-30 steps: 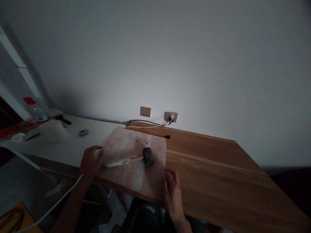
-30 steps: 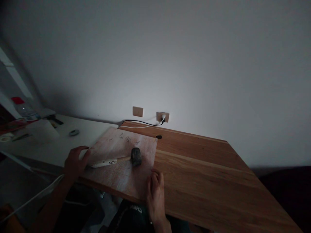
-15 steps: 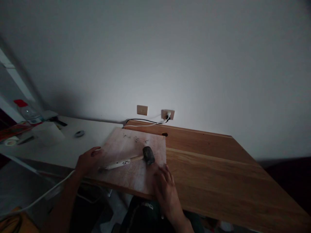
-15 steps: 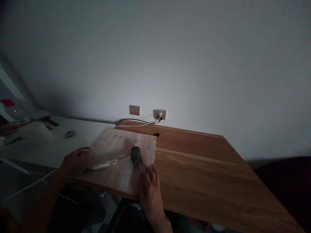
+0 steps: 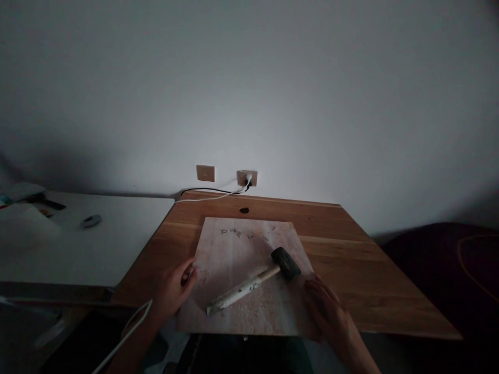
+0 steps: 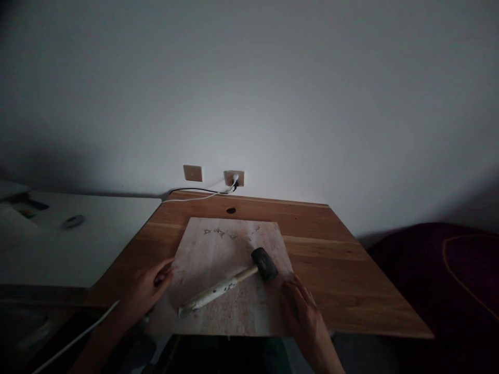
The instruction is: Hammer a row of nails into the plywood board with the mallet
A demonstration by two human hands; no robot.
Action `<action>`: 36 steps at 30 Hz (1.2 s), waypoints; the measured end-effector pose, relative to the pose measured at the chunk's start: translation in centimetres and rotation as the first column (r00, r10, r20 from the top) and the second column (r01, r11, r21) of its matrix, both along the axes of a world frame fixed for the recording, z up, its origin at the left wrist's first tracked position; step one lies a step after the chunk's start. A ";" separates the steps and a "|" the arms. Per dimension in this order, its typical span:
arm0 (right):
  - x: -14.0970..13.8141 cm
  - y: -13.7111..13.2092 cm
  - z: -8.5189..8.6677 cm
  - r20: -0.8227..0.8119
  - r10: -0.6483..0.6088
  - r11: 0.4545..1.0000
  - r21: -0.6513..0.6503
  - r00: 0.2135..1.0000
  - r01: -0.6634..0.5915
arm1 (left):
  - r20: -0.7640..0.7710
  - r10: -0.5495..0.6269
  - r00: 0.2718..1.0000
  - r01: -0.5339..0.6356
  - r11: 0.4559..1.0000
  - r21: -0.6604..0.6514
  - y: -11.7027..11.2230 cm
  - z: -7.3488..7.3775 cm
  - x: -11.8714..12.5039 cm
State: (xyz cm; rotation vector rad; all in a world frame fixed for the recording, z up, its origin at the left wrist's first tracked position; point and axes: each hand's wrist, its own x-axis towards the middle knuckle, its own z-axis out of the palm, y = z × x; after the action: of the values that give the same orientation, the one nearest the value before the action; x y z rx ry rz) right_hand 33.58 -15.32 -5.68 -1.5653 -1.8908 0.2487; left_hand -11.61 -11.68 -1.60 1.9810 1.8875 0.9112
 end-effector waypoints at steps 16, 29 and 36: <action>-10.5 -1.4 6.0 -0.090 0.047 0.976 -0.207 0.995 -0.064 | -0.301 -0.560 0.772 0.573 0.818 -0.050 11.6 -1.7 12.7; -8.4 -2.1 5.7 -0.401 -0.106 0.927 -0.371 0.910 -0.056 | -0.331 -0.599 0.730 0.652 0.755 0.073 17.1 -0.2 22.4; -4.0 -6.1 5.5 -0.715 -0.306 0.853 -0.499 0.629 -0.152 | -0.237 -0.788 0.568 0.812 0.583 0.009 17.1 -0.6 22.0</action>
State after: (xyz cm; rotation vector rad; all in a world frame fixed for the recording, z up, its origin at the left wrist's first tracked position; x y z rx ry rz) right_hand 29.59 -21.47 -0.19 -1.4812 -1.0667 1.2847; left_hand 10.41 5.37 -2.16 2.6923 0.7484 0.5335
